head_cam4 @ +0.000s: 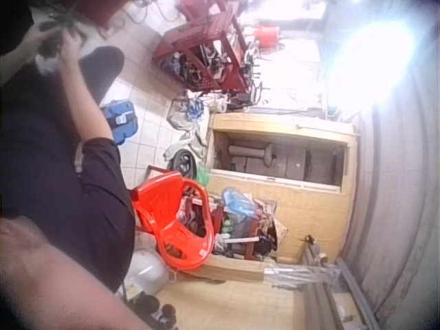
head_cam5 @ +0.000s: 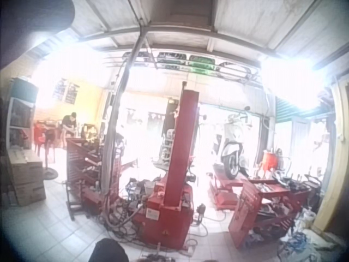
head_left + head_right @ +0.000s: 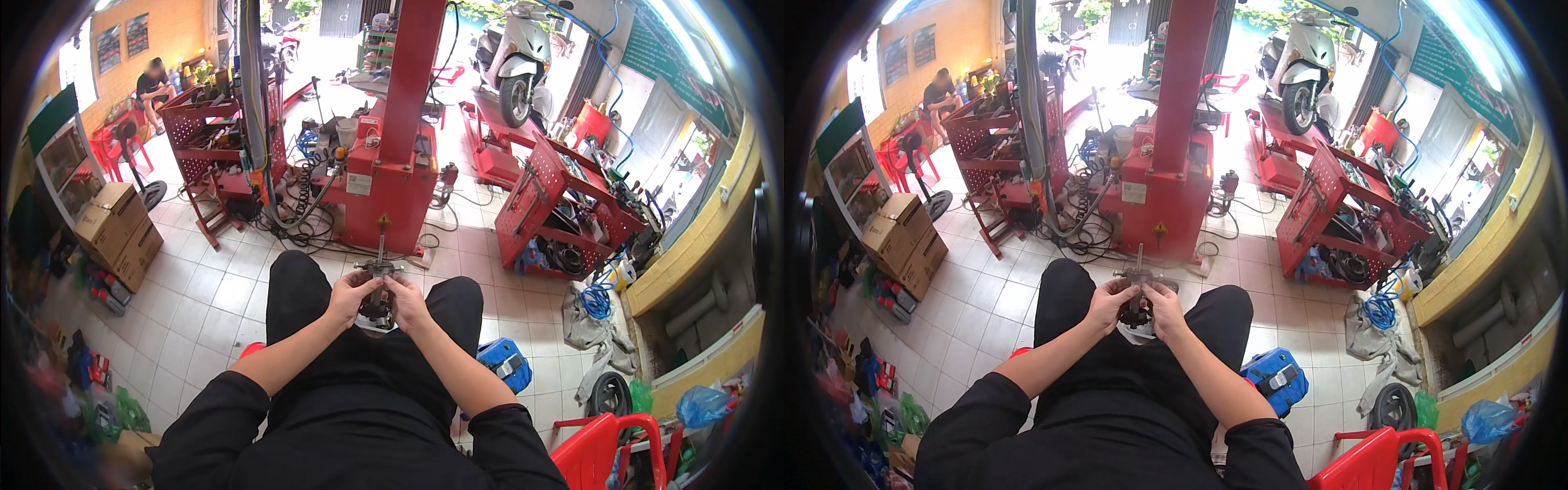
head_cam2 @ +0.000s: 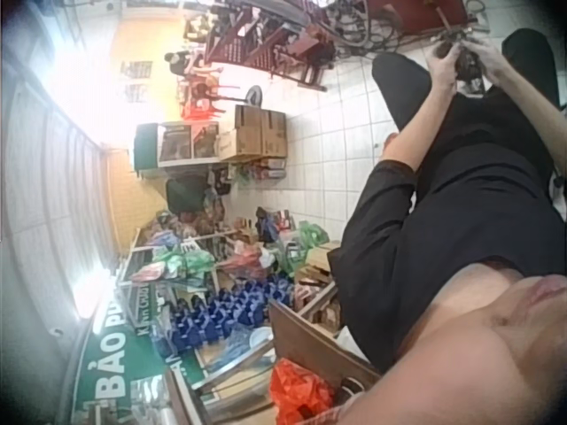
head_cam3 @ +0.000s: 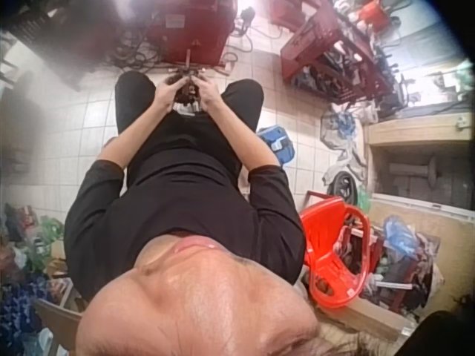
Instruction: The person sits on a stool in a workshop and assembles a mechanical component, likely a brake caliper, by hand. They insert a metal rod into the housing, attach a small metal clip, and manipulate various parts of the assembly while holding it in their lap.
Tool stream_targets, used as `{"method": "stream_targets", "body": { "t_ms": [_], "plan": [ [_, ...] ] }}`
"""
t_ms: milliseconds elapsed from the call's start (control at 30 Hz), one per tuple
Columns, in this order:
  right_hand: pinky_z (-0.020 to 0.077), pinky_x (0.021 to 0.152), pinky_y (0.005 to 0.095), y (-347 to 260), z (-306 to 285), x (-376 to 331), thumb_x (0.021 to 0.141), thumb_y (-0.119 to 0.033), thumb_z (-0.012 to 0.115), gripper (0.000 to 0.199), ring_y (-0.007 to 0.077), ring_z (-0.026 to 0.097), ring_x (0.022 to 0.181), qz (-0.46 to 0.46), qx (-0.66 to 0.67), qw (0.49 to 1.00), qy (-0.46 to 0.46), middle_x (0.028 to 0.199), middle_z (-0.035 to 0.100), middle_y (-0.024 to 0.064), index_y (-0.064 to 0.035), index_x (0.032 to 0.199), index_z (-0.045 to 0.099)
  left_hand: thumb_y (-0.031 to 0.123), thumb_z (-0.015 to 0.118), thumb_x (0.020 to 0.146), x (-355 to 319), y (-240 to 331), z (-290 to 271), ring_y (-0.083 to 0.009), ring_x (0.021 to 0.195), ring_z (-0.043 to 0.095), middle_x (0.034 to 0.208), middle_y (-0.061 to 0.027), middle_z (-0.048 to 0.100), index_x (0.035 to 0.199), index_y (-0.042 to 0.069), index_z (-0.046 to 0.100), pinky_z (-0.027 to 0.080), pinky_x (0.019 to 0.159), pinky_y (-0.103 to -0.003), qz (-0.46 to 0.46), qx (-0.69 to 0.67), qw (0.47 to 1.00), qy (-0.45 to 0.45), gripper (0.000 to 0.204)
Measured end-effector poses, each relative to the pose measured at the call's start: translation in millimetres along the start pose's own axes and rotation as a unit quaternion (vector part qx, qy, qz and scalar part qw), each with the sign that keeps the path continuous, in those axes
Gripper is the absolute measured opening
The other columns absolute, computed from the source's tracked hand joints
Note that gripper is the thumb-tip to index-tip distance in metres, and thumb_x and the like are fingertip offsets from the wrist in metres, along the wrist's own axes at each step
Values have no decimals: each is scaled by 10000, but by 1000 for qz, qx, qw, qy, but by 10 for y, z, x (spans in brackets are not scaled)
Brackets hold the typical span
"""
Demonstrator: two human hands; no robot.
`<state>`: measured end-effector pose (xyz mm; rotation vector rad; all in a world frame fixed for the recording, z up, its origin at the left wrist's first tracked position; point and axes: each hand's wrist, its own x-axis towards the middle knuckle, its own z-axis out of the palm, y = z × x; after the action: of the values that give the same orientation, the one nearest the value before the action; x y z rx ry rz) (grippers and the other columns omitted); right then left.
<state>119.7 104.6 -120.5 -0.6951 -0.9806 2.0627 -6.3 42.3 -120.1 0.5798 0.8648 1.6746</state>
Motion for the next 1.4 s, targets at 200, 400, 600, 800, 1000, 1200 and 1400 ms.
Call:
{"method": "stream_targets", "body": {
  "t_ms": [200,400,600,800,1000,1200,1400],
  "plan": [
    [439,646,253,-8,24,-36,912,-116,557,87,115,535,708,-9,26,1000,-10,848,603,11,-58,971,585,76,731,784,-33,-30,14,-174,749,660,895,-127,669,965,-71,619,531,674,-272,27,82,996,28,258],
    [425,598,247,-116,89,-91,922,-143,541,126,112,570,716,23,26,999,-12,857,624,14,-58,995,599,93,720,802,-59,18,41,-129,804,636,933,-123,673,1028,-80,626,497,736,-244,27,82,996,-3,300],
    [371,554,220,-116,50,-82,915,-151,550,107,68,525,669,29,-2,1000,-6,796,597,-18,-75,961,611,80,708,813,-34,-58,-7,-125,787,638,913,-111,680,996,-51,650,504,703,-230,16,52,999,3,232],
    [382,559,222,-122,63,-61,883,-96,570,126,82,491,645,-28,-53,998,3,834,602,-6,-46,990,612,47,700,812,-27,69,56,-133,774,635,894,-95,660,981,-42,619,511,686,-245,11,31,999,12,208],
    [469,684,338,-231,228,-233,790,-147,645,252,238,605,735,-248,-488,837,5,834,614,113,19,978,630,21,702,799,88,74,-58,-151,813,636,915,-87,642,990,-15,573,516,682,-264,5,-35,999,28,233],
    [448,670,403,-176,243,-230,775,-211,675,259,330,573,744,-271,-566,779,14,816,584,158,18,886,627,11,699,794,29,180,15,-186,845,646,933,-97,644,1031,16,531,526,699,-300,-40,-63,996,40,291],
    [431,663,401,-146,263,-239,810,-190,647,228,331,555,748,-283,-534,796,6,815,556,170,19,880,592,19,699,795,10,251,51,-187,840,648,928,-83,649,1026,39,535,527,708,-318,-66,-54,996,34,284]
  ]
}}
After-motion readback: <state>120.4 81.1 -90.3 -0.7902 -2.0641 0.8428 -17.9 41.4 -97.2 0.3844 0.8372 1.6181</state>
